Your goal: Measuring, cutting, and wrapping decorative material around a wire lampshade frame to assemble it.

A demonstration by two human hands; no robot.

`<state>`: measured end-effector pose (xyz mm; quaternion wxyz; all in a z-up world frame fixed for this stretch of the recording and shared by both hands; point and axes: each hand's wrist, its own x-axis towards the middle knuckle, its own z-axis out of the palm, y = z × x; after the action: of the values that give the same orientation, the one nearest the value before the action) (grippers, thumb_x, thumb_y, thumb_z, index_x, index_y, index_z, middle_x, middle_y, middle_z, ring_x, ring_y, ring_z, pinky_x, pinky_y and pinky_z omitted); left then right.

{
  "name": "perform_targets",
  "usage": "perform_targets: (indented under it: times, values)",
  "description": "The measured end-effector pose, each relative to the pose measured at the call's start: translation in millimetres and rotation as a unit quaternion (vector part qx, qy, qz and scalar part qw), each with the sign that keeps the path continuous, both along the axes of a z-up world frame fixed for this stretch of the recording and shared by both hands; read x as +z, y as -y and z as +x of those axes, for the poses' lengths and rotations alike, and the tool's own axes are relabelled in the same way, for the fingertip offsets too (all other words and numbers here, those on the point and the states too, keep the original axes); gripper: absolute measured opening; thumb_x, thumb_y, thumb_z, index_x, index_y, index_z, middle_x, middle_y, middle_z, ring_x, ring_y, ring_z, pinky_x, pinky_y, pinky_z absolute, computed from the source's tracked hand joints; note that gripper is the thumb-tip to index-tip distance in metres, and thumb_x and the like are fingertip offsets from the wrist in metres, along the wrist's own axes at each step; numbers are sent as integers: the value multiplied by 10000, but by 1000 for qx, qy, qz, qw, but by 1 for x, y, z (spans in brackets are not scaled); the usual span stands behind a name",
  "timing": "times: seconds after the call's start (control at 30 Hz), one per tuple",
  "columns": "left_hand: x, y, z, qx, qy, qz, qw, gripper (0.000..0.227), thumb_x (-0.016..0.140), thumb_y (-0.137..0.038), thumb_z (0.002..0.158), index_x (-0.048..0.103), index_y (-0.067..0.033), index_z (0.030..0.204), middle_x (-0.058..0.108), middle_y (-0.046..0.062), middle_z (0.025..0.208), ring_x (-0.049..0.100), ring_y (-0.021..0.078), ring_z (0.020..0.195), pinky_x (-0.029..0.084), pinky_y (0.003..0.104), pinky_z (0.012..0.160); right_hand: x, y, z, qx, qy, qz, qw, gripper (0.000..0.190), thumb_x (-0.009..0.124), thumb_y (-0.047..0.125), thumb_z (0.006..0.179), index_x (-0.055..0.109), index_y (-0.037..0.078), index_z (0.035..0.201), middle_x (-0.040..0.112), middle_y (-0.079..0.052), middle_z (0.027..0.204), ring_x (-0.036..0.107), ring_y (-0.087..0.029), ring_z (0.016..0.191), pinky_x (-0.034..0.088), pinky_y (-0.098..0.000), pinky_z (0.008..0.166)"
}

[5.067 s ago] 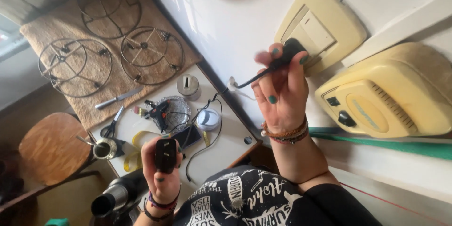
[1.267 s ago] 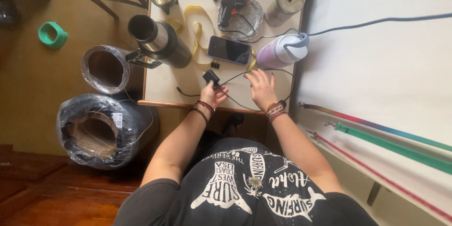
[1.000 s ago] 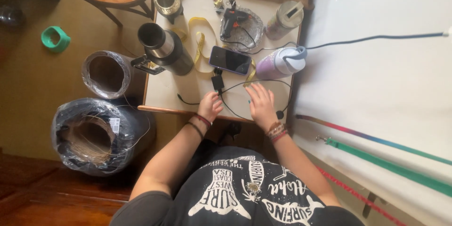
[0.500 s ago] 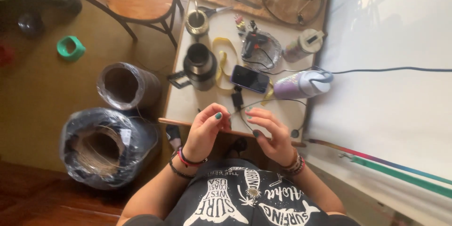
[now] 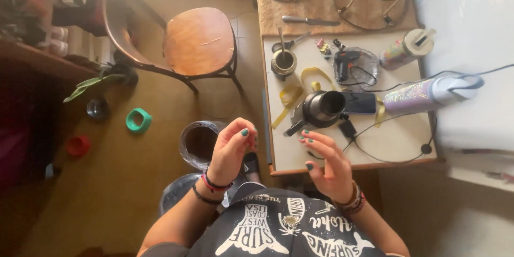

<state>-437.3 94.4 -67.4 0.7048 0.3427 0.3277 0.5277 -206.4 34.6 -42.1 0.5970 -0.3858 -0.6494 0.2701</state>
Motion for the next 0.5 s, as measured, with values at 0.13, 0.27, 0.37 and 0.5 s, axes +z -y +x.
perform_targets:
  times: [0.13, 0.27, 0.37, 0.5]
  values:
    - [-8, -8, -2, -32, 20, 11, 999, 218, 587, -158, 983, 640, 51, 950, 563, 117, 827, 563, 157, 694, 521, 285, 631, -1, 3, -10, -14, -1, 2, 1000, 373, 620, 98, 952, 614, -133, 1245, 623, -346, 1284, 717, -372, 1076, 599, -444, 879]
    - [-8, -7, 11, -48, 38, 3, 998, 225, 593, -166, 978, 634, 54, 951, 557, 99, 807, 559, 136, 699, 521, 265, 626, 14, 5, -11, -18, 15, -18, 1000, 352, 609, 81, 947, 632, -130, 1229, 631, -338, 1285, 731, -371, 1060, 606, -449, 872]
    - [-10, -7, 19, -81, 36, 17, 996, 254, 606, -177, 979, 649, 71, 945, 557, 122, 789, 569, 177, 688, 517, 296, 619, 17, 11, -11, -24, 7, -35, 999, 371, 627, 105, 946, 630, -136, 1229, 629, -341, 1286, 735, -366, 1041, 608, -446, 862]
    - [-1, -36, 25, -129, 31, 48, 990, 239, 591, -167, 986, 657, 59, 946, 554, 111, 747, 580, 173, 663, 496, 297, 639, 23, -2, -20, -35, 33, -25, 999, 391, 647, 121, 930, 644, -127, 1232, 624, -342, 1293, 739, -388, 1045, 617, -463, 859]
